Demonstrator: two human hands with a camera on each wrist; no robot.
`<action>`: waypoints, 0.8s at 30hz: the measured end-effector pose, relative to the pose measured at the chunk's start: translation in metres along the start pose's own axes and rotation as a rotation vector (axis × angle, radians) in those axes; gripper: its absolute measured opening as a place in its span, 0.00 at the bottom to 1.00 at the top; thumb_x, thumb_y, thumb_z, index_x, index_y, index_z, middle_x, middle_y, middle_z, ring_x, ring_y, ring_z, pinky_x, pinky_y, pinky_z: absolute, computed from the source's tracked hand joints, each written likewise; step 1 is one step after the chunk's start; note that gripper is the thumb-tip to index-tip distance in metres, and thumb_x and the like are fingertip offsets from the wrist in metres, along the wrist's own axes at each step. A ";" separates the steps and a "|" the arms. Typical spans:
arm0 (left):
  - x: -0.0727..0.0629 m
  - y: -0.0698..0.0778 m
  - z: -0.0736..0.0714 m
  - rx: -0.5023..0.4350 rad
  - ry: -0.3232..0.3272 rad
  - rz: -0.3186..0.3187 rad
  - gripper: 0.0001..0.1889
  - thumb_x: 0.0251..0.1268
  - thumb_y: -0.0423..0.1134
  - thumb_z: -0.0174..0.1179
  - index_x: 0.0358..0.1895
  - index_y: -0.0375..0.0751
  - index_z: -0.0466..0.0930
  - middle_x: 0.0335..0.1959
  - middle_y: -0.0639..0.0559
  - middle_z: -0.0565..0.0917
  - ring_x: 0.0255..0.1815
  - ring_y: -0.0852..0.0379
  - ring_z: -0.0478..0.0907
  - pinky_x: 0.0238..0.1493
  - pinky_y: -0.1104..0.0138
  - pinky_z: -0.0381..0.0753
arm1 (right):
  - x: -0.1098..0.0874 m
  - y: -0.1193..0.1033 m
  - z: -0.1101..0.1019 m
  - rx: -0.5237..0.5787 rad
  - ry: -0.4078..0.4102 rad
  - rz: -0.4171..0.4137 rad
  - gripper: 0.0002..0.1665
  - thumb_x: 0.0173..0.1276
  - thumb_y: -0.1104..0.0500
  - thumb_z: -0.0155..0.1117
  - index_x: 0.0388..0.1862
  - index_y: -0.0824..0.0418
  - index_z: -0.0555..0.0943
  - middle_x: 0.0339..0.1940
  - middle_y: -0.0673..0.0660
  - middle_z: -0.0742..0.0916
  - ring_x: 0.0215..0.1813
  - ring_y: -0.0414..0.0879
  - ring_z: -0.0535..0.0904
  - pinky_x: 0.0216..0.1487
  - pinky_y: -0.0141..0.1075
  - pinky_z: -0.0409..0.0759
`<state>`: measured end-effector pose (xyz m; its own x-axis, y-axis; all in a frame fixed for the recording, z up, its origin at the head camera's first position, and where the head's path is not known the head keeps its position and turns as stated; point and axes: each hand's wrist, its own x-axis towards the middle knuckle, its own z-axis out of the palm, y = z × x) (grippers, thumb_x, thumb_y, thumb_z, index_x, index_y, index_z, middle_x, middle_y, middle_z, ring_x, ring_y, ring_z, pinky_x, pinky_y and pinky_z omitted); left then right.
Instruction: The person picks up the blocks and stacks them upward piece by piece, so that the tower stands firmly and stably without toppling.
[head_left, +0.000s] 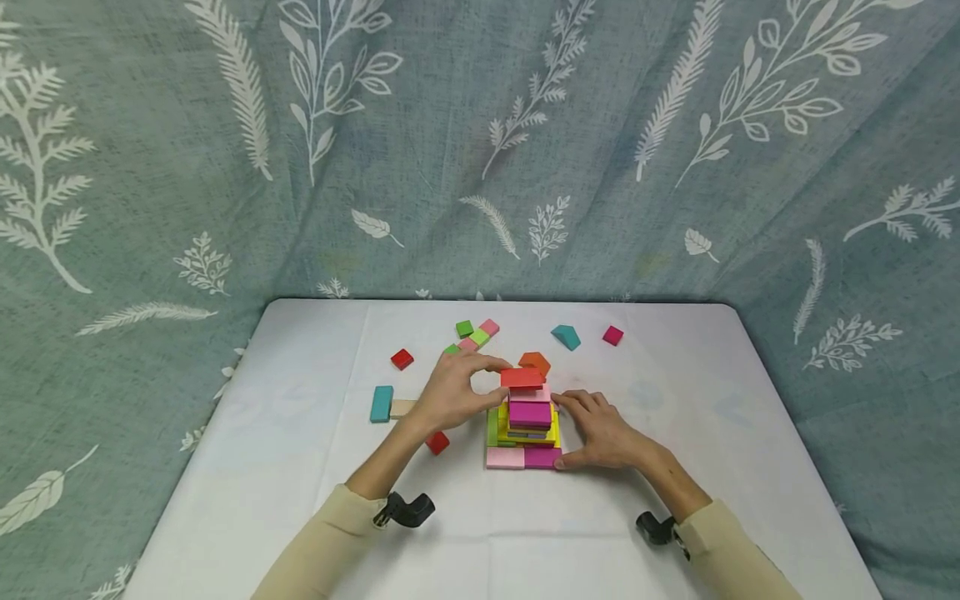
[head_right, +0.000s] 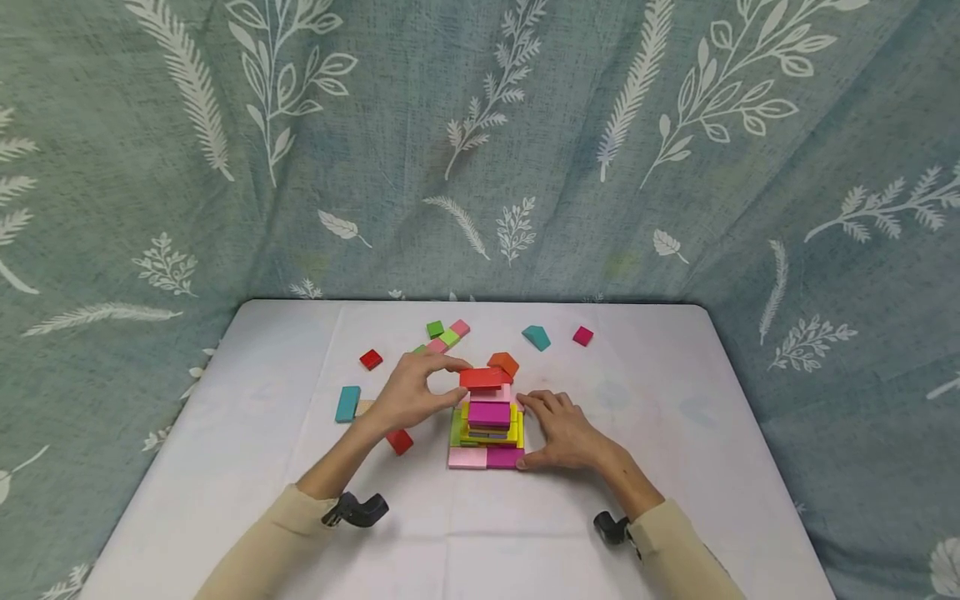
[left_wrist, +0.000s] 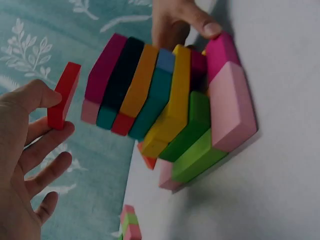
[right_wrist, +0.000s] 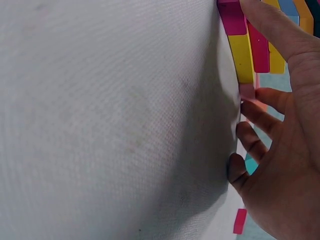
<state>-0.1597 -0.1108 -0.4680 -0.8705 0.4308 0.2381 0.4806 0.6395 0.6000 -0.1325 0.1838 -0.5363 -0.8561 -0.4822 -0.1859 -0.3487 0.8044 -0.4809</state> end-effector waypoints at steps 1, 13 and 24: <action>0.000 0.002 0.002 0.017 -0.008 0.004 0.19 0.62 0.51 0.69 0.56 0.56 0.85 0.50 0.60 0.87 0.54 0.58 0.78 0.65 0.47 0.64 | 0.000 0.000 0.000 -0.003 -0.001 -0.002 0.68 0.42 0.27 0.78 0.80 0.47 0.61 0.75 0.55 0.68 0.72 0.57 0.61 0.69 0.61 0.64; -0.001 0.005 0.014 0.076 -0.035 0.029 0.19 0.61 0.53 0.70 0.55 0.58 0.86 0.49 0.61 0.88 0.51 0.61 0.75 0.53 0.57 0.65 | 0.001 0.002 0.001 0.003 -0.007 0.001 0.67 0.42 0.26 0.78 0.80 0.45 0.61 0.76 0.54 0.67 0.72 0.56 0.60 0.69 0.61 0.64; -0.002 0.004 0.011 0.072 -0.049 0.042 0.21 0.61 0.55 0.69 0.57 0.58 0.85 0.50 0.61 0.87 0.54 0.60 0.74 0.56 0.55 0.65 | 0.000 0.002 0.001 -0.002 0.003 -0.002 0.67 0.42 0.27 0.78 0.79 0.46 0.61 0.74 0.55 0.68 0.71 0.57 0.61 0.67 0.61 0.66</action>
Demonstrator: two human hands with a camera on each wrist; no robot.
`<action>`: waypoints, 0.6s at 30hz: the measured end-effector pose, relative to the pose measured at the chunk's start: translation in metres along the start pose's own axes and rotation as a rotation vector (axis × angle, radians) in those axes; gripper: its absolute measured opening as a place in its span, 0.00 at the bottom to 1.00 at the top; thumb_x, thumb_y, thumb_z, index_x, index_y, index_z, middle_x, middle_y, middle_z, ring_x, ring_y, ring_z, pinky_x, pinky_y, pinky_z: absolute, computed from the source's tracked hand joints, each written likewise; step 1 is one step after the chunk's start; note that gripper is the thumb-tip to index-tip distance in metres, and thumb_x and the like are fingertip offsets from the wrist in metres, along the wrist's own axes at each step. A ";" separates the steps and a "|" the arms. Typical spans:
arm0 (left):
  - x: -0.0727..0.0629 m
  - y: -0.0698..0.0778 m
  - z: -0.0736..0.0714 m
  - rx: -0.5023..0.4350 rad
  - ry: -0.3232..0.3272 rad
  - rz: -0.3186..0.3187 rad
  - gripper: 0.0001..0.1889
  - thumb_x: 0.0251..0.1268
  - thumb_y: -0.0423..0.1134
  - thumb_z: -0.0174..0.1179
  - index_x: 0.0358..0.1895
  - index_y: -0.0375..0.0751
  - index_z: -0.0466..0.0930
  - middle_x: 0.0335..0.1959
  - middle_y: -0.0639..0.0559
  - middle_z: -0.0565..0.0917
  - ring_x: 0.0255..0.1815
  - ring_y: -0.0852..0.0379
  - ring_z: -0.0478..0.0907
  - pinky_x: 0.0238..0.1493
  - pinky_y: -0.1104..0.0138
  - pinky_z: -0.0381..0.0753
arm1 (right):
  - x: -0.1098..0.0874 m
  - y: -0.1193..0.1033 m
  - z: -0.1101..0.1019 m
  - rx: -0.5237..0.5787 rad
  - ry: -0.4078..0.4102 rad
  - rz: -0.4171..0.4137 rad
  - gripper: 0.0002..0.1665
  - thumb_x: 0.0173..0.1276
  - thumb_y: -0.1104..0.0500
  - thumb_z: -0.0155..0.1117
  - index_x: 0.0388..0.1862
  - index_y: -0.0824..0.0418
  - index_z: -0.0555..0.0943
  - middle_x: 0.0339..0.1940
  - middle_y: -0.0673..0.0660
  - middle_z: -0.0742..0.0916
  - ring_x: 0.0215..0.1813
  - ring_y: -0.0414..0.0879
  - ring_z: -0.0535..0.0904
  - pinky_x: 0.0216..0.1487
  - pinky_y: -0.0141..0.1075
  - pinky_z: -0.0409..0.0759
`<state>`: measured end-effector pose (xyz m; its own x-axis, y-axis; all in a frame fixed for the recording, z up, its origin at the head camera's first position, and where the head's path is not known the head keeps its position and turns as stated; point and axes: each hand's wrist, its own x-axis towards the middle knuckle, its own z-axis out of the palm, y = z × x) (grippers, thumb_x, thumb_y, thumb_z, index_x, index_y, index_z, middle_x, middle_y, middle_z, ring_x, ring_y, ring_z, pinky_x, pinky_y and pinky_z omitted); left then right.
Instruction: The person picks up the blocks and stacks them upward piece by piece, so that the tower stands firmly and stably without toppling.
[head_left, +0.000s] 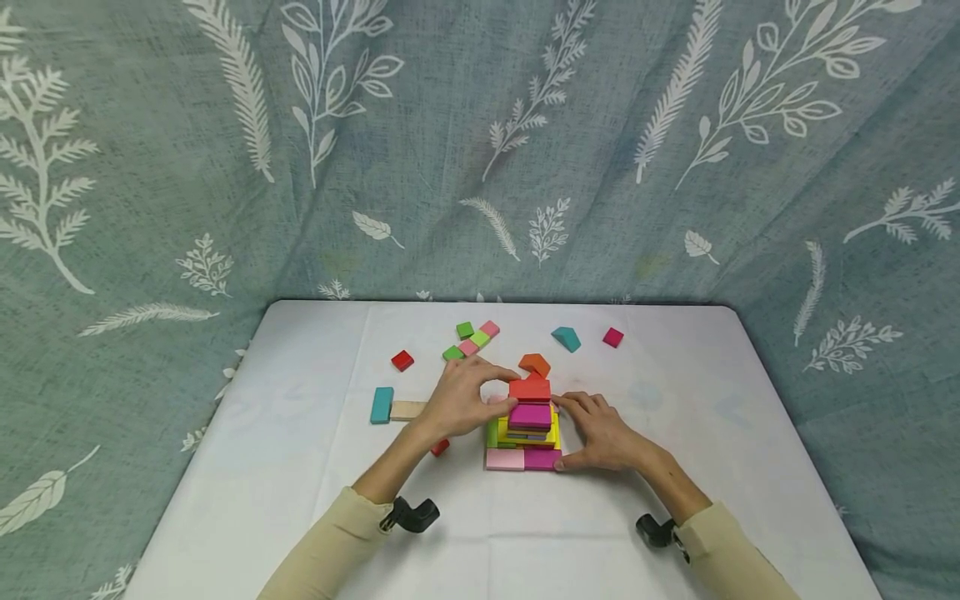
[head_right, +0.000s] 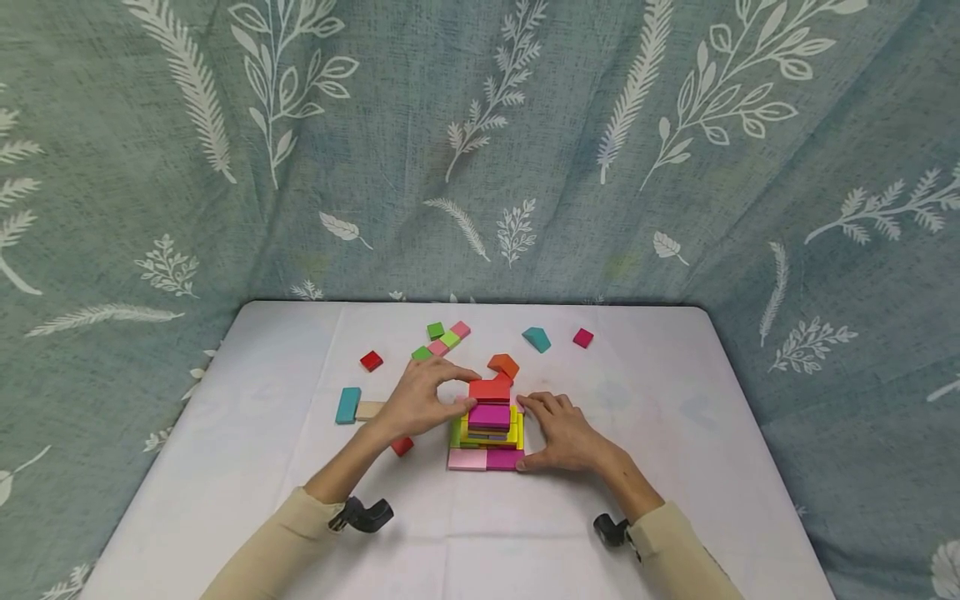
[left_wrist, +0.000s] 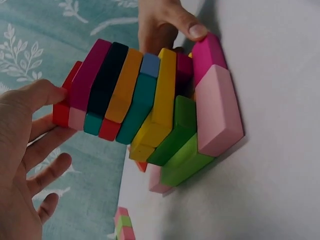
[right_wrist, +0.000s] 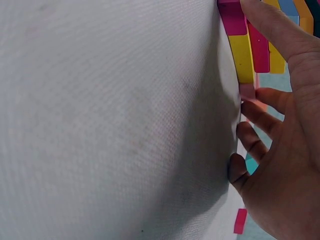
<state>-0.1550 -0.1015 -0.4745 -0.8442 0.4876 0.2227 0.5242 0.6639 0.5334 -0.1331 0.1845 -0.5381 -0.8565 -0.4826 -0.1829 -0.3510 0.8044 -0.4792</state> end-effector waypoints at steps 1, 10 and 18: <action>-0.001 -0.001 -0.002 -0.010 -0.007 -0.006 0.22 0.62 0.57 0.68 0.59 0.59 0.84 0.51 0.62 0.87 0.56 0.60 0.74 0.57 0.54 0.64 | 0.000 -0.001 0.000 0.000 -0.004 0.005 0.67 0.42 0.27 0.78 0.79 0.45 0.61 0.75 0.55 0.68 0.72 0.57 0.61 0.67 0.61 0.66; -0.029 -0.052 -0.032 -0.242 -0.103 -0.076 0.27 0.62 0.60 0.67 0.63 0.61 0.80 0.55 0.64 0.84 0.58 0.53 0.75 0.61 0.46 0.70 | 0.000 -0.002 -0.001 -0.001 -0.005 0.026 0.68 0.41 0.28 0.79 0.79 0.46 0.61 0.75 0.55 0.68 0.72 0.57 0.60 0.68 0.60 0.65; -0.078 -0.106 -0.042 -0.077 -0.232 -0.062 0.34 0.45 0.55 0.80 0.61 0.58 0.83 0.59 0.67 0.80 0.64 0.53 0.67 0.61 0.47 0.54 | 0.000 -0.003 0.000 -0.007 0.003 0.018 0.68 0.41 0.28 0.79 0.79 0.46 0.61 0.75 0.55 0.68 0.72 0.57 0.61 0.68 0.60 0.66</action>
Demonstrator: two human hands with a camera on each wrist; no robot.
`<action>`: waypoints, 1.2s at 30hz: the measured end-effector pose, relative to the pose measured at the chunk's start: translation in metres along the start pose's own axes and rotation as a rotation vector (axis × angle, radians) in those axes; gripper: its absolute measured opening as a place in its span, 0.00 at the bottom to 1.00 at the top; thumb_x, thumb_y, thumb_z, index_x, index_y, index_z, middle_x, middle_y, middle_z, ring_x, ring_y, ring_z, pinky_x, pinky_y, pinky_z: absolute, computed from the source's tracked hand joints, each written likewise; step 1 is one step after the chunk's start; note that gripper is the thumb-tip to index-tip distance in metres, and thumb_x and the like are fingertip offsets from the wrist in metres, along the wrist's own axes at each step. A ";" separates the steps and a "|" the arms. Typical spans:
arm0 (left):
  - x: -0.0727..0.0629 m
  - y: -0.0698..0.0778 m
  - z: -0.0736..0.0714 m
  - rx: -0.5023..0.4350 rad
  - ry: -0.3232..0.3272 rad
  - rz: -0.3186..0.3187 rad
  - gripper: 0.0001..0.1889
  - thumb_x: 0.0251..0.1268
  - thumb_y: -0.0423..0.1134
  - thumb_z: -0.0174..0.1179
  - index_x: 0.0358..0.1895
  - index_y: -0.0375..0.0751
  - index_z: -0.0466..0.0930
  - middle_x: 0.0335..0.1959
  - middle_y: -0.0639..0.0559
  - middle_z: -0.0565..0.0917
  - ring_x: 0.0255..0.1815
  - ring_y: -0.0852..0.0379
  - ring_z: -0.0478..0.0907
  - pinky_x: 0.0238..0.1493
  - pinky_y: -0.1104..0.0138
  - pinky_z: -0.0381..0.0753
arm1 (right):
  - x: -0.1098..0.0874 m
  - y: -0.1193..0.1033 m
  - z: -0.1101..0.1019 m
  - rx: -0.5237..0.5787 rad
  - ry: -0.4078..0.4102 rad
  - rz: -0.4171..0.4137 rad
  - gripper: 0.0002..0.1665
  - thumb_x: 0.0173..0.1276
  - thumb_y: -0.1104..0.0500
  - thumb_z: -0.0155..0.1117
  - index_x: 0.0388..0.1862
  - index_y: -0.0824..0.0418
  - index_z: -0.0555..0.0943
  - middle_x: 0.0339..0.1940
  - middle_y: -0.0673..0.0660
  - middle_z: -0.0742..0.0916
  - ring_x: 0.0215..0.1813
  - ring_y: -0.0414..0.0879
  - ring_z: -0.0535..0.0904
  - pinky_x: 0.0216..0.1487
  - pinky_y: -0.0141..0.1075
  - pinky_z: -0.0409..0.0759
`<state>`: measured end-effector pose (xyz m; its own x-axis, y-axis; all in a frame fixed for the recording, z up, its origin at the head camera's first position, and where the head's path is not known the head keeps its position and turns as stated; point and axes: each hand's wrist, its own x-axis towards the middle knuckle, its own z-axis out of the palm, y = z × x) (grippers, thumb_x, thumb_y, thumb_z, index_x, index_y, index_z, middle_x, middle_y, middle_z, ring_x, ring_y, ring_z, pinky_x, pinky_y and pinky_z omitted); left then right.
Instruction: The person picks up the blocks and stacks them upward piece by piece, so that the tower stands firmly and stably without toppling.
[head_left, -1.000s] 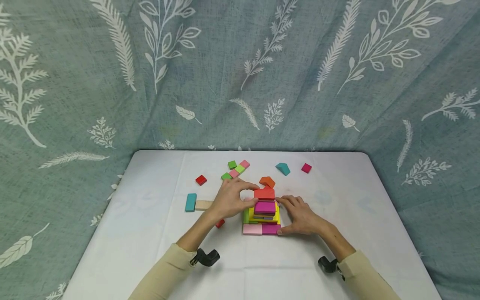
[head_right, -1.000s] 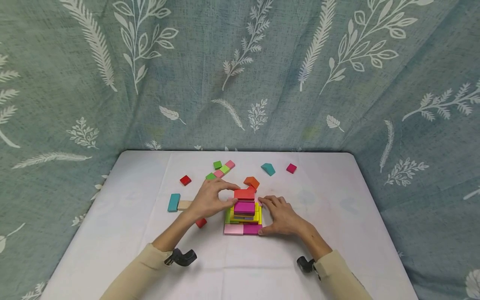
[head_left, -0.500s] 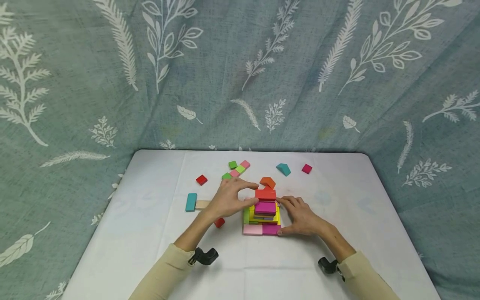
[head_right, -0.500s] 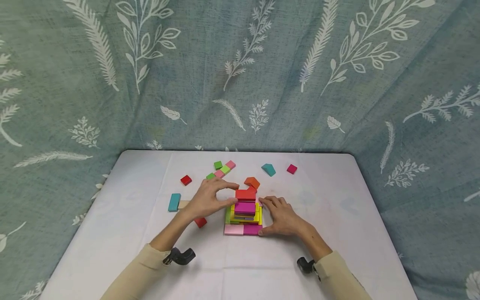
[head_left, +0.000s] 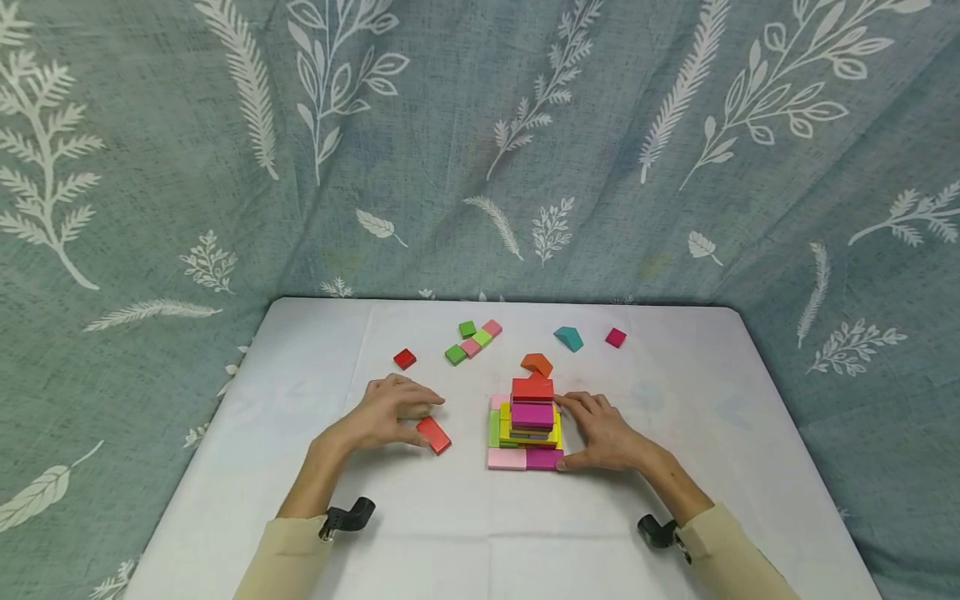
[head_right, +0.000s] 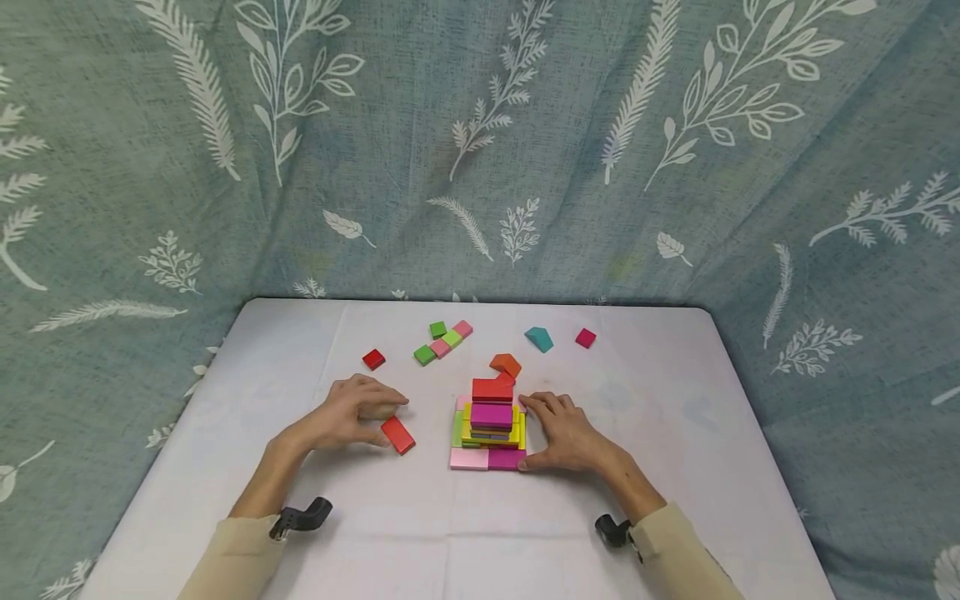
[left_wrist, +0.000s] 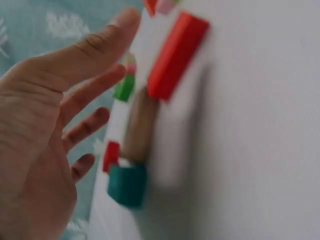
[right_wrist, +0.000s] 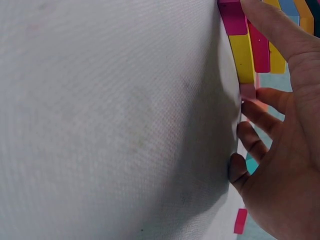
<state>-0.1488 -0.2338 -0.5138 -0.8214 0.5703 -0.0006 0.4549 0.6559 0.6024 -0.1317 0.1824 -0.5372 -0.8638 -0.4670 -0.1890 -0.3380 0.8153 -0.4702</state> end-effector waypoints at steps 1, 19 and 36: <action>-0.003 -0.005 0.001 0.043 -0.002 0.014 0.35 0.45 0.55 0.80 0.62 0.59 0.82 0.61 0.66 0.80 0.65 0.51 0.65 0.60 0.47 0.54 | 0.000 0.000 0.000 0.002 0.002 -0.003 0.67 0.41 0.28 0.79 0.79 0.46 0.62 0.75 0.55 0.68 0.71 0.57 0.61 0.67 0.60 0.66; 0.010 0.012 0.006 0.022 0.194 0.062 0.18 0.50 0.50 0.79 0.46 0.70 0.85 0.47 0.71 0.81 0.56 0.61 0.71 0.55 0.53 0.61 | 0.000 0.001 -0.001 0.014 -0.008 0.000 0.67 0.41 0.27 0.79 0.79 0.46 0.61 0.75 0.55 0.67 0.72 0.57 0.60 0.69 0.61 0.64; 0.049 0.102 0.038 0.124 0.474 0.409 0.23 0.48 0.53 0.79 0.50 0.55 0.88 0.44 0.60 0.82 0.49 0.60 0.74 0.52 0.57 0.68 | 0.000 0.000 -0.002 0.028 -0.009 -0.002 0.66 0.43 0.28 0.78 0.79 0.47 0.62 0.75 0.55 0.68 0.72 0.58 0.60 0.68 0.62 0.64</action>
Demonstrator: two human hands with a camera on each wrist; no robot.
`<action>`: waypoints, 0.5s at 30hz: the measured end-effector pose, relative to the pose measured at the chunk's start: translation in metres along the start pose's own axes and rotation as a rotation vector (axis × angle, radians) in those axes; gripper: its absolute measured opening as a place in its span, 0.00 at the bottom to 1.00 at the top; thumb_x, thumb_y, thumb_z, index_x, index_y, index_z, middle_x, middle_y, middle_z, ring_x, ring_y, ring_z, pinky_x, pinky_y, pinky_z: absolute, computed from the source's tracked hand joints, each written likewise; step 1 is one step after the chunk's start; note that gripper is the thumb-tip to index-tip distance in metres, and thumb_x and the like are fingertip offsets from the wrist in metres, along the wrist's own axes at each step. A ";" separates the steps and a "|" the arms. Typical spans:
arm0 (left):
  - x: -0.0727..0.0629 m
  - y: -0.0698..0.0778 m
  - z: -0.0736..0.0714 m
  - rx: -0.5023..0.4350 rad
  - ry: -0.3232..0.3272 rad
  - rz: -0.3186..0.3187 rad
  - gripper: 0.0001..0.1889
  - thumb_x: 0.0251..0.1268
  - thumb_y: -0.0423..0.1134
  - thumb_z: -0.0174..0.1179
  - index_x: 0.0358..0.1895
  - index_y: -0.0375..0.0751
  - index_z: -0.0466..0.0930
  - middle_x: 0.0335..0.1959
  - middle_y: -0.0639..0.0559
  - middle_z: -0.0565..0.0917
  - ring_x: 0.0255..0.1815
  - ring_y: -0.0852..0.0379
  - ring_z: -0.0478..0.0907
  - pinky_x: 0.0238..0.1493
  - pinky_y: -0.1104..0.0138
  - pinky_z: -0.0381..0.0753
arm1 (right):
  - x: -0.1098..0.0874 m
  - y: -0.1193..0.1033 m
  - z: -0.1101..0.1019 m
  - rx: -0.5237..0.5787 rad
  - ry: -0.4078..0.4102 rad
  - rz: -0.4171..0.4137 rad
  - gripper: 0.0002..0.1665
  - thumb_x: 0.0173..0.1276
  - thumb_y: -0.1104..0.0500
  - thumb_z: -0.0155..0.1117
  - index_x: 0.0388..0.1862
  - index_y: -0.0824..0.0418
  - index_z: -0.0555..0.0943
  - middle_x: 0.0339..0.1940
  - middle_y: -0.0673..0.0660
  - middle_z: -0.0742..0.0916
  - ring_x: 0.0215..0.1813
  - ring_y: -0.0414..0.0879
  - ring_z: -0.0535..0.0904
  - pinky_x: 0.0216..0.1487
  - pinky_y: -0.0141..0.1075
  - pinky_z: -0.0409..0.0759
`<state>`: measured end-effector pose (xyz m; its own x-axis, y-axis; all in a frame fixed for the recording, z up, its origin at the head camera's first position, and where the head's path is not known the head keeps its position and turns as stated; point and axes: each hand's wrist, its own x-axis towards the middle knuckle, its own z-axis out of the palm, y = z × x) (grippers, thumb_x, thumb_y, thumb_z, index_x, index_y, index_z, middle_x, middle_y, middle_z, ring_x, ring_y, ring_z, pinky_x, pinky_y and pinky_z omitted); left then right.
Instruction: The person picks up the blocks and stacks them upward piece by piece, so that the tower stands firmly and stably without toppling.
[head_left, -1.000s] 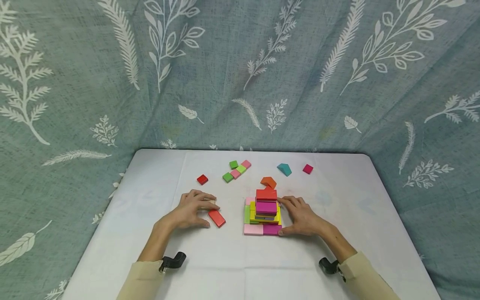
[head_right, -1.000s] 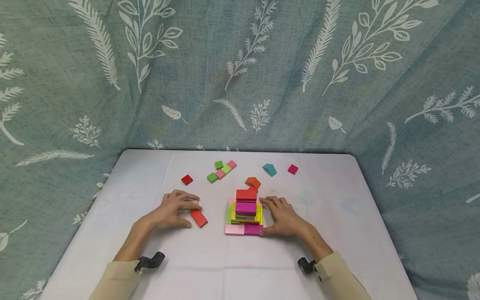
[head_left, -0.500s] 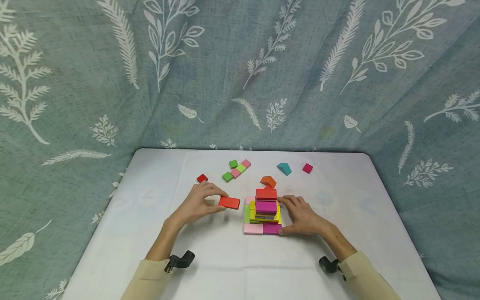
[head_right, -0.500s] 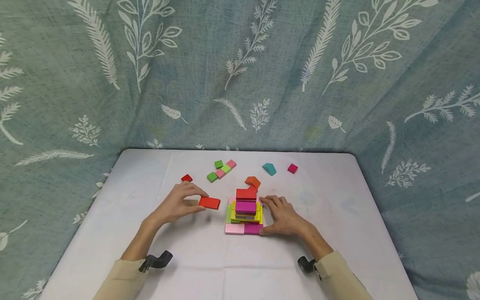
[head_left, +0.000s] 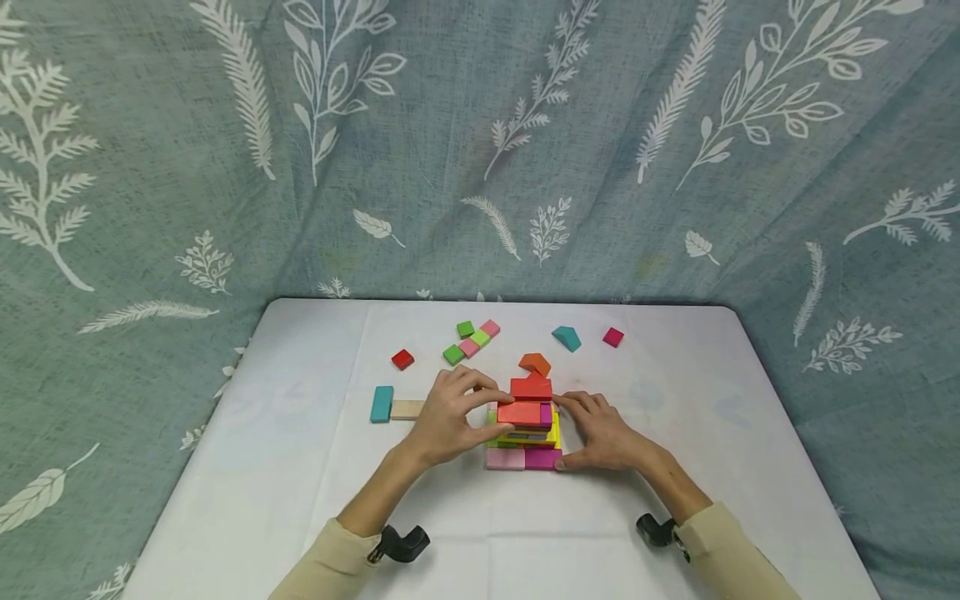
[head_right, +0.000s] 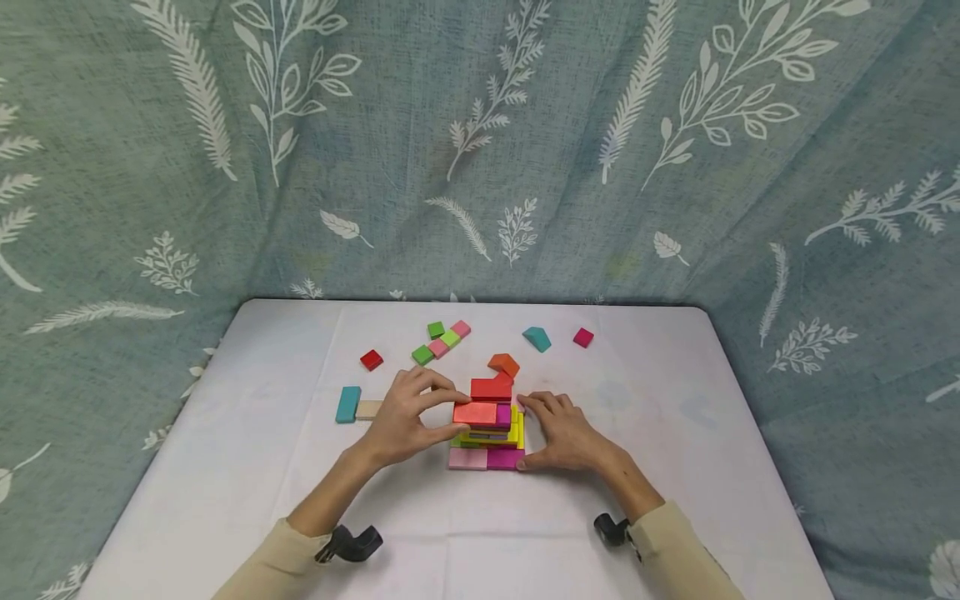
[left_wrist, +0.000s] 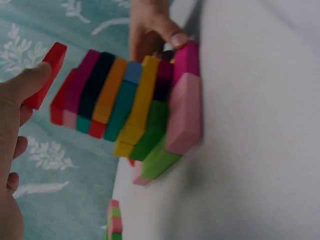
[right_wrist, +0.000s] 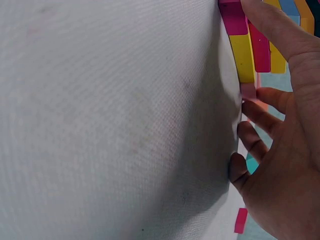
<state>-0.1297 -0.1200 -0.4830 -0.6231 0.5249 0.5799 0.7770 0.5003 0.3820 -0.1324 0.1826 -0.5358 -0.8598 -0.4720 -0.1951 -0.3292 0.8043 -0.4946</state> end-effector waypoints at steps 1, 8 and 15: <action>-0.001 0.001 0.003 0.026 -0.003 0.005 0.23 0.48 0.54 0.78 0.50 0.55 0.88 0.44 0.59 0.81 0.49 0.60 0.74 0.52 0.58 0.68 | 0.000 0.000 0.000 -0.001 0.000 0.001 0.66 0.43 0.28 0.78 0.79 0.46 0.62 0.75 0.55 0.68 0.72 0.58 0.60 0.68 0.62 0.64; -0.003 0.005 0.017 0.122 0.013 0.004 0.22 0.53 0.59 0.74 0.49 0.55 0.89 0.42 0.59 0.81 0.46 0.59 0.73 0.49 0.59 0.65 | 0.000 0.002 0.002 -0.008 0.013 -0.015 0.66 0.43 0.28 0.78 0.79 0.47 0.62 0.74 0.55 0.68 0.72 0.58 0.61 0.67 0.62 0.65; 0.000 0.006 0.023 0.123 0.032 0.010 0.20 0.54 0.58 0.74 0.50 0.59 0.89 0.41 0.60 0.79 0.44 0.56 0.74 0.48 0.59 0.64 | 0.000 0.003 0.001 -0.014 0.010 -0.020 0.66 0.43 0.27 0.78 0.79 0.46 0.62 0.74 0.55 0.68 0.71 0.57 0.62 0.67 0.62 0.66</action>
<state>-0.1266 -0.1012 -0.4972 -0.6110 0.5090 0.6063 0.7648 0.5772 0.2862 -0.1328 0.1842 -0.5384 -0.8569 -0.4842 -0.1768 -0.3517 0.7999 -0.4864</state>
